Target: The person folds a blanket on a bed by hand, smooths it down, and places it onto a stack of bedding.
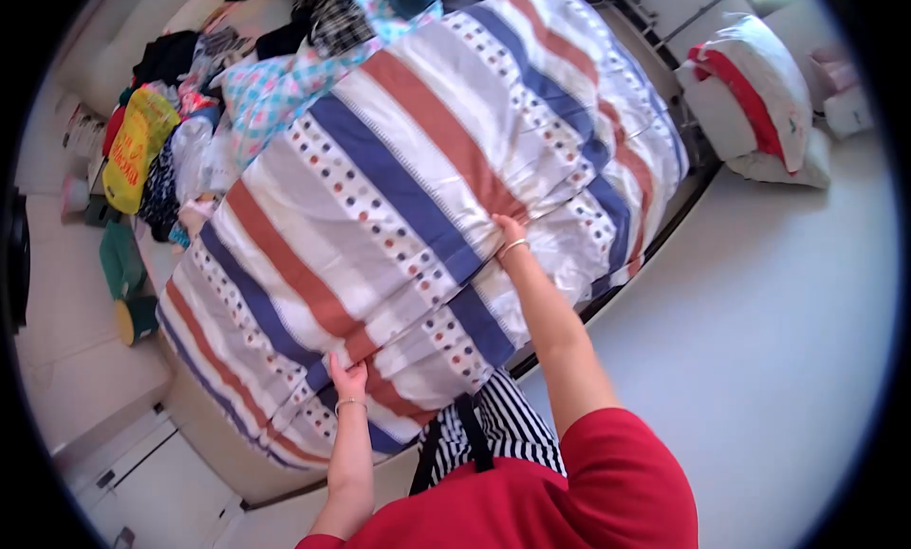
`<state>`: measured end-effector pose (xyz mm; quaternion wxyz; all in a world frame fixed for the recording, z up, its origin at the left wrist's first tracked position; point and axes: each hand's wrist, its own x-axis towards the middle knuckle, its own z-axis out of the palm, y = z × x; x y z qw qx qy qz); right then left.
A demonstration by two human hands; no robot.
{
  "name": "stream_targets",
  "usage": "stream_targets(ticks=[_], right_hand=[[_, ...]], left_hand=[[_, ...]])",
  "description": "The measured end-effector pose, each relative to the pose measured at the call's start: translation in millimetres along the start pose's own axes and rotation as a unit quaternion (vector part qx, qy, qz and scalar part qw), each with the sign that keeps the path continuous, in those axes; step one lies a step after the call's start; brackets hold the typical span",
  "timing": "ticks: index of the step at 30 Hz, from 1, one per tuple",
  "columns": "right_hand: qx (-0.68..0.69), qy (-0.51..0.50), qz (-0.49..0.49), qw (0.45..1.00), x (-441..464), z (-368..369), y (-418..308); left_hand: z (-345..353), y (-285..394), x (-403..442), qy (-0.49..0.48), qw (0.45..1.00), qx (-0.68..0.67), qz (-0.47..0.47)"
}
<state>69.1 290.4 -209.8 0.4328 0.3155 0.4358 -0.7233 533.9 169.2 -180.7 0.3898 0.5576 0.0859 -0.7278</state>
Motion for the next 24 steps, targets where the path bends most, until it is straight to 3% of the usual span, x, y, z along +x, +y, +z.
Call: stream_targets(ticks=[2, 4, 6, 8, 10, 13, 14, 17, 19, 21, 22, 24], right_hand=[[0.025, 0.041, -0.043, 0.998, -17, 5, -17], [0.049, -0.027, -0.074, 0.996, -6, -11, -38], [0.056, -0.033, -0.078, 0.995, -23, -3, -69], [0.038, -0.003, -0.067, 0.997, -35, 3, -101], [0.020, 0.035, -0.054, 0.998, -21, -2, -131], [0.089, 0.095, -0.020, 0.991, 32, -31, -186], [0.086, 0.023, -0.092, 0.992, 22, -25, -205], [0.158, -0.045, -0.151, 0.975, 98, -58, -274], [0.166, -0.061, -0.114, 0.978, 111, -46, -330], [0.155, -0.097, -0.134, 0.974, 138, -42, -386], [0.153, -0.102, -0.090, 0.979, 140, -34, -413], [0.136, -0.082, -0.121, 0.980, 154, -16, -458]], left_hand=[[24, -32, -14, -0.009, 0.999, -0.019, -0.028], [38, -62, -16, -0.013, 1.000, -0.015, -0.016], [59, -87, -20, -0.010, 0.996, -0.044, -0.079], [80, -118, -27, -0.036, 0.997, -0.025, -0.067], [104, -149, -25, -0.022, 0.992, -0.038, -0.114], [151, -204, -29, -0.023, 0.995, -0.003, -0.098], [166, -225, -28, -0.017, 0.996, 0.001, -0.086], [213, -281, -26, -0.049, 0.995, -0.019, -0.088], [237, -311, -22, -0.055, 0.991, -0.072, -0.094], [239, -337, -5, -0.075, 0.995, -0.047, -0.034], [238, -346, 4, -0.073, 0.996, -0.054, -0.009], [262, -357, -9, -0.062, 0.997, -0.026, -0.044]])
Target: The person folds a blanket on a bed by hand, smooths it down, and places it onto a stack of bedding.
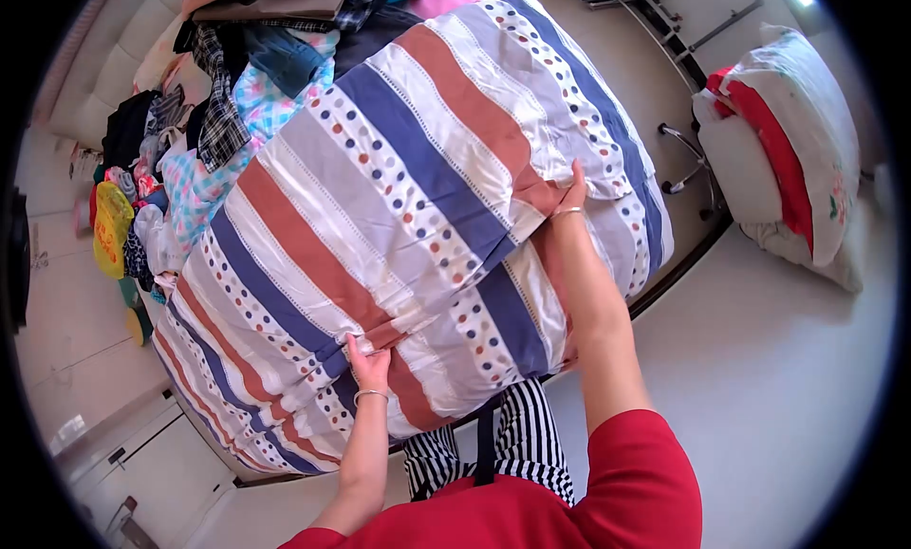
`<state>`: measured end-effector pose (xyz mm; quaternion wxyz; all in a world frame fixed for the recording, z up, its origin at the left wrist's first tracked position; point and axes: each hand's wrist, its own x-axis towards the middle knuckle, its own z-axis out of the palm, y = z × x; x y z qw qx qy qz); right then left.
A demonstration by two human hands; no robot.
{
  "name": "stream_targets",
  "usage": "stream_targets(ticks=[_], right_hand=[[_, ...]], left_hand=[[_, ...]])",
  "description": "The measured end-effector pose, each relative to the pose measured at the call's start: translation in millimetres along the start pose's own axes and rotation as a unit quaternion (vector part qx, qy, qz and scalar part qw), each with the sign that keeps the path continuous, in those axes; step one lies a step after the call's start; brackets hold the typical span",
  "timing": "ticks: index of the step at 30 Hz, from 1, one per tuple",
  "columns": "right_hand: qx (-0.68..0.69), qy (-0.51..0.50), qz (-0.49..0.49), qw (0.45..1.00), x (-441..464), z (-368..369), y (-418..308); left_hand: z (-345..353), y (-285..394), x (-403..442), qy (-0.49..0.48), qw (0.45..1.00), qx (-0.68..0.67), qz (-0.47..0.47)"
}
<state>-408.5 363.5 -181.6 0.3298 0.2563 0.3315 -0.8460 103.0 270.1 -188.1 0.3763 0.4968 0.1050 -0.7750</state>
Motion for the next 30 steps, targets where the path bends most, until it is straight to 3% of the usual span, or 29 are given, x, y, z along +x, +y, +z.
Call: stream_targets(ticks=[2, 4, 6, 8, 10, 13, 14, 16, 17, 18, 20, 22, 23, 25, 26, 27, 28, 29, 30], right_hand=[[0.029, -0.031, 0.005, 0.999, 60, -9, -25], [-0.161, 0.120, -0.086, 0.976, 98, -12, -42], [-0.247, 0.098, -0.161, 0.951, 18, 46, -68], [-0.270, 0.196, -0.164, 0.928, 30, 0, -78], [-0.273, 0.275, -0.137, 0.912, 53, -53, -73], [-0.319, 0.321, -0.157, 0.877, 53, -52, -84], [-0.318, 0.325, -0.160, 0.876, 45, -50, -91], [-0.237, 0.211, -0.216, 0.923, 31, -45, -100], [-0.276, 0.230, -0.243, 0.901, 38, -58, -99], [-0.277, 0.234, -0.241, 0.900, 46, -85, -103], [-0.216, 0.297, -0.095, 0.925, 72, -119, -112], [-0.191, 0.269, -0.090, 0.940, 63, -106, -129], [-0.192, 0.313, -0.079, 0.927, 55, -103, -141], [-0.196, 0.297, -0.118, 0.927, 38, -101, -171], [-0.270, 0.374, -0.170, 0.871, 76, -167, -206], [-0.495, 0.312, -0.333, 0.739, 68, -172, -218], [-0.552, 0.280, -0.510, 0.597, 53, -139, -204], [-0.673, 0.158, -0.532, 0.489, 13, -69, -189], [-0.732, 0.050, -0.577, 0.359, -2, -21, -171]], left_hand=[[33, -13, -14, 0.005, 0.999, 0.032, 0.039], [40, -8, -24, -0.006, 0.996, 0.047, 0.081], [39, -5, -35, 0.011, 0.994, 0.073, 0.081], [20, -11, -27, 0.024, 0.992, 0.092, 0.087], [-12, -17, 4, 0.134, 0.986, 0.080, 0.056], [-12, -21, 0, 0.172, 0.979, 0.090, 0.056], [-11, -21, -3, 0.171, 0.979, 0.097, 0.053], [-6, -20, -13, 0.173, 0.978, 0.102, 0.058], [-9, -19, -18, 0.176, 0.977, 0.105, 0.052], [-11, -17, -23, 0.179, 0.977, 0.108, 0.046], [-2, -21, -32, 0.226, 0.966, 0.120, 0.026], [-7, -22, -47, 0.245, 0.954, 0.154, -0.082], [-6, -20, -60, 0.246, 0.949, 0.169, -0.100], [-21, -10, -76, 0.282, 0.932, 0.212, -0.087], [-28, -2, -84, 0.310, 0.909, 0.265, -0.082], [-21, 10, -93, 0.387, 0.875, 0.291, -0.001], [-62, 27, -70, 0.359, 0.828, 0.372, 0.216], [-22, 21, -73, 0.312, 0.676, 0.510, 0.431], [30, 19, -74, 0.274, 0.477, 0.685, 0.478]])
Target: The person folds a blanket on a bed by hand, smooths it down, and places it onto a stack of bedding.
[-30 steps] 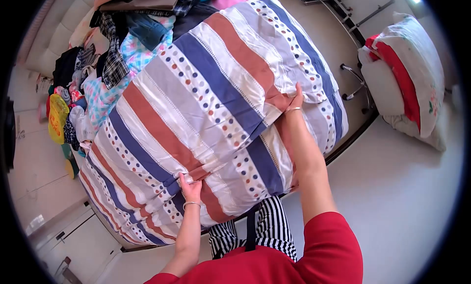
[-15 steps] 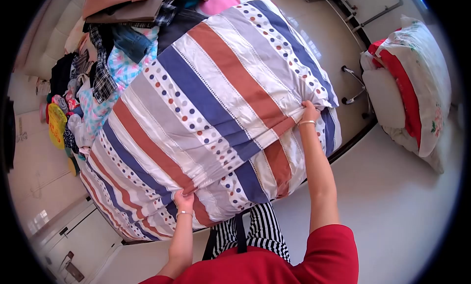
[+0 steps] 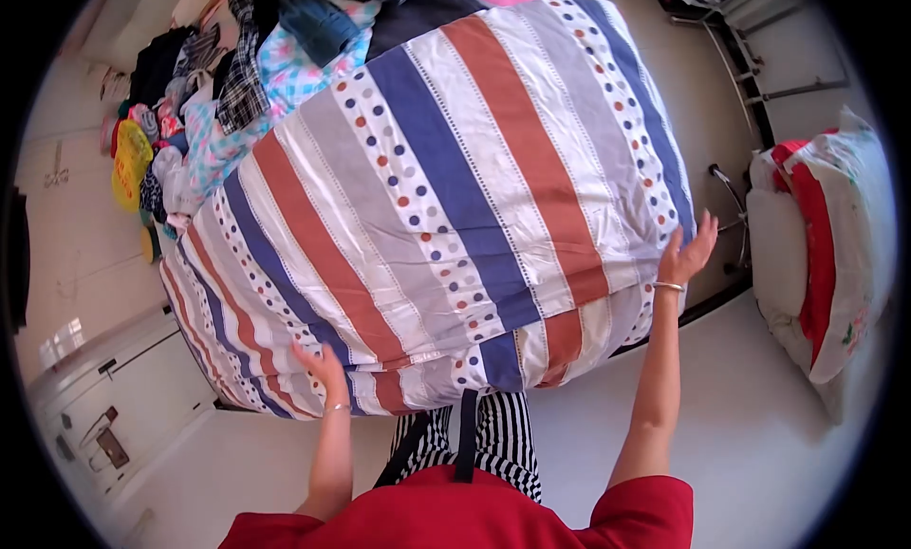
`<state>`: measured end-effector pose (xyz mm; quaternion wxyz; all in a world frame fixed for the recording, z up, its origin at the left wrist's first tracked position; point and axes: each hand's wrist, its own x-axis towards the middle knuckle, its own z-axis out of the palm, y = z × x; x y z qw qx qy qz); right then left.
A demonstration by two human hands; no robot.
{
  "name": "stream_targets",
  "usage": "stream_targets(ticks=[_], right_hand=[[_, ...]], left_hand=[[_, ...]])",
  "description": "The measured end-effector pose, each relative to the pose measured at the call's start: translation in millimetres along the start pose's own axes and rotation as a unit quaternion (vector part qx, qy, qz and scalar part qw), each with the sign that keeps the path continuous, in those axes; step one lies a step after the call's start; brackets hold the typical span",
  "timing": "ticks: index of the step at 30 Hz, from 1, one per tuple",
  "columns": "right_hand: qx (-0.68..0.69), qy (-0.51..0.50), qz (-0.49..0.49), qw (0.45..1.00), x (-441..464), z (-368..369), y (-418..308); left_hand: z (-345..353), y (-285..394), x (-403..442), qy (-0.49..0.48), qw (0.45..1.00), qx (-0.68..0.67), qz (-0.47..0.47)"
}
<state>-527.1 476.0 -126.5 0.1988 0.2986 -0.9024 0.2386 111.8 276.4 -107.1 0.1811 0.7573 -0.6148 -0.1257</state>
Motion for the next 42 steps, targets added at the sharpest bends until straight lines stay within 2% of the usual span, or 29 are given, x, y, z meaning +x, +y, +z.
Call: stream_targets(ticks=[1, 2, 4, 6, 7, 10, 14, 16, 20, 22, 23, 26, 28, 29, 30, 31, 32, 33, 34, 35, 36, 38, 42], right_hand=[[0.043, -0.022, -0.073, 0.996, 12, 2, -46], [0.024, -0.074, -0.102, 0.992, 6, 15, -76], [0.002, -0.188, -0.176, 0.966, -8, 43, -109], [-0.104, -0.280, -0.148, 0.943, -42, 97, -83], [-0.104, -0.282, -0.150, 0.942, -52, 112, -73], [-0.111, -0.282, -0.143, 0.942, -67, 137, -63], [-0.114, -0.265, -0.156, 0.945, -65, 130, -69], [-0.138, -0.299, -0.098, 0.939, -64, 120, -75], [-0.118, -0.288, 0.005, 0.950, -125, 88, -89], [-0.085, -0.295, 0.034, 0.951, -177, 50, -106], [-0.086, -0.319, 0.018, 0.944, -204, 22, -113], [-0.051, -0.346, 0.010, 0.937, -285, -52, -129], [-0.025, -0.310, 0.129, 0.942, -328, -90, -133], [0.012, -0.244, 0.264, 0.933, -352, -99, -128], [0.052, -0.166, 0.389, 0.905, -380, -91, -117], [0.071, -0.080, 0.558, 0.823, -415, -75, -94], [0.070, -0.080, 0.565, 0.818, -469, -54, -72], [0.233, -0.006, 0.700, 0.674, -527, -30, -54], [0.379, 0.070, 0.787, 0.482, -562, -16, -50], [0.396, 0.011, 0.846, 0.357, -542, -22, -69], [0.418, -0.001, 0.861, 0.291, -533, -18, -80], [0.458, 0.036, 0.851, 0.254, -541, 0, -82], [0.492, 0.094, 0.834, 0.230, -557, 27, -67]], left_hand=[[11, 37, 17, -0.021, 0.987, 0.072, 0.143], [24, 73, 34, -0.063, 0.970, 0.070, 0.226], [65, 101, 66, -0.090, 0.942, 0.127, 0.296], [114, 92, 89, -0.080, 0.936, 0.175, 0.294], [136, 80, 94, -0.069, 0.927, 0.220, 0.294], [169, 61, 99, -0.045, 0.928, 0.216, 0.299], [167, 60, 99, -0.059, 0.930, 0.211, 0.293], [163, 63, 100, -0.047, 0.926, 0.211, 0.308], [130, 70, 84, -0.063, 0.917, 0.215, 0.329], [114, 65, 65, -0.111, 0.911, 0.187, 0.351], [99, 55, 44, -0.149, 0.896, 0.189, 0.373], [57, -5, -30, -0.254, 0.869, 0.154, 0.396], [23, -43, -71, -0.326, 0.850, 0.167, 0.379], [9, -60, -87, -0.348, 0.844, 0.165, 0.373], [-5, -74, -100, -0.375, 0.832, 0.190, 0.362], [-16, -87, -110, -0.400, 0.819, 0.218, 0.349], [-24, -98, -117, -0.403, 0.814, 0.224, 0.353], [-29, -107, -122, -0.422, 0.817, 0.220, 0.325], [-30, -113, -124, -0.440, 0.820, 0.217, 0.294], [-29, -114, -123, -0.448, 0.818, 0.216, 0.288], [-23, -114, -122, -0.441, 0.820, 0.228, 0.287], [-14, -115, -119, -0.459, 0.821, 0.210, 0.266], [-9, -116, -123, -0.446, 0.825, 0.216, 0.270]])
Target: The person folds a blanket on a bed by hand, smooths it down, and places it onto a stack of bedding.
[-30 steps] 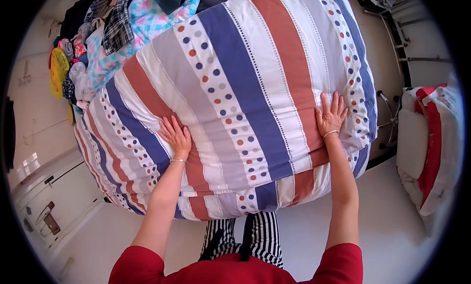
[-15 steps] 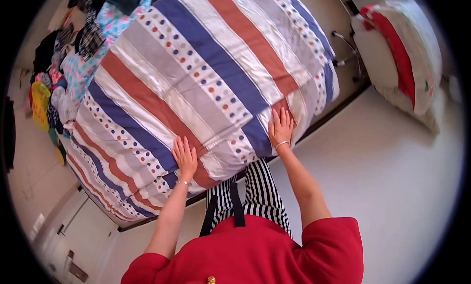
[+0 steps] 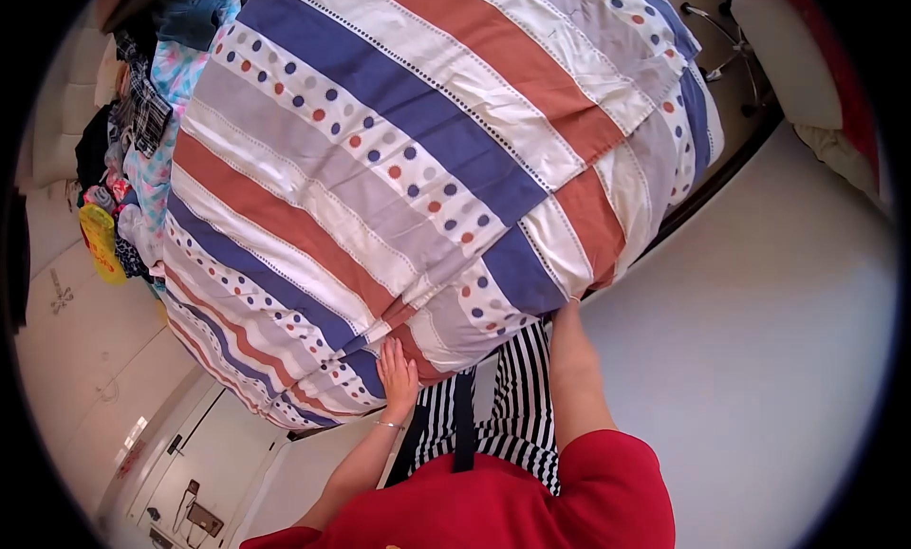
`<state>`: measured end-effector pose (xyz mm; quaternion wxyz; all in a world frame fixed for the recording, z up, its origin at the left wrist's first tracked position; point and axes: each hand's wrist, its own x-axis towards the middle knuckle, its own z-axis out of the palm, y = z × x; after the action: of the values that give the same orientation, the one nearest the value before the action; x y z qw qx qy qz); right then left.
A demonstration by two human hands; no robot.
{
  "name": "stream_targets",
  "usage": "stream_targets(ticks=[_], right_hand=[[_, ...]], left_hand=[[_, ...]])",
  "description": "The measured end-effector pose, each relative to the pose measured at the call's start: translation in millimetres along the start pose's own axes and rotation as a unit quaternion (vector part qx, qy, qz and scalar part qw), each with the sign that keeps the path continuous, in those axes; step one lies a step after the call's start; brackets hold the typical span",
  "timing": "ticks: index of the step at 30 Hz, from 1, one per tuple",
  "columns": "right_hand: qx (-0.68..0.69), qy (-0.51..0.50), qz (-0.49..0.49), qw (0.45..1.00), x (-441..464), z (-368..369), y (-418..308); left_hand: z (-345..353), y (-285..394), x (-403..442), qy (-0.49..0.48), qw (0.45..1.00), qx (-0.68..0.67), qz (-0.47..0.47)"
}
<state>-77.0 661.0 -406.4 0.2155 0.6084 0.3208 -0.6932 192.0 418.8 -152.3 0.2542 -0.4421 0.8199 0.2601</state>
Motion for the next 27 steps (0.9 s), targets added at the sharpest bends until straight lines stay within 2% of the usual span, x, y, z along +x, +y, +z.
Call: stream_targets(ticks=[7, 10, 12, 14, 17, 19, 20, 21, 22, 23, 24, 25, 26, 27], right_hand=[[0.061, -0.049, -0.020, 0.997, 5, -2, -8], [0.068, -0.097, -0.030, 0.993, -36, 7, -14], [0.058, -0.134, -0.035, 0.989, -79, 10, -17], [0.034, -0.171, -0.037, 0.984, -135, 5, -24], [-0.046, -0.191, -0.025, 0.980, -233, 1, -37], [-0.153, -0.037, -0.049, 0.986, -343, 45, -33], [-0.158, -0.137, 0.023, 0.978, -342, 31, -43], [-0.167, -0.206, 0.043, 0.963, -371, 47, -39], [-0.189, -0.275, 0.058, 0.941, -398, 64, -35], [-0.209, -0.300, 0.053, 0.929, -413, 77, -29], [-0.231, -0.323, 0.048, 0.917, -425, 90, -24], [-0.238, -0.340, 0.049, 0.909, -437, 107, -18], [-0.245, -0.399, 0.075, 0.880, -450, 127, -10], [-0.251, -0.456, 0.103, 0.848, -457, 146, -1]], left_hand=[[2, 3, -1, 0.012, 1.000, 0.011, 0.001], [-2, 7, 2, 0.024, 1.000, -0.002, -0.007], [-11, 14, -1, -0.008, 0.999, -0.021, -0.037], [-27, 33, -10, 0.037, 0.998, -0.025, -0.037], [-46, 62, -34, 0.123, 0.970, -0.157, 0.140], [-36, 78, -57, -0.060, 0.944, -0.306, 0.112], [-4, 80, -67, -0.093, 0.901, -0.414, 0.095], [20, 76, -66, -0.278, 0.809, -0.513, 0.067], [-3, 95, -72, -0.438, 0.728, -0.520, -0.090], [33, 90, -76, -0.503, 0.626, -0.591, -0.070], [12, 102, -78, -0.537, 0.595, -0.590, -0.100], [1, 109, -80, -0.535, 0.566, -0.617, -0.113], [10, 109, -76, -0.523, 0.519, -0.667, -0.115], [42, 94, -72, -0.426, 0.606, -0.670, 0.056]])
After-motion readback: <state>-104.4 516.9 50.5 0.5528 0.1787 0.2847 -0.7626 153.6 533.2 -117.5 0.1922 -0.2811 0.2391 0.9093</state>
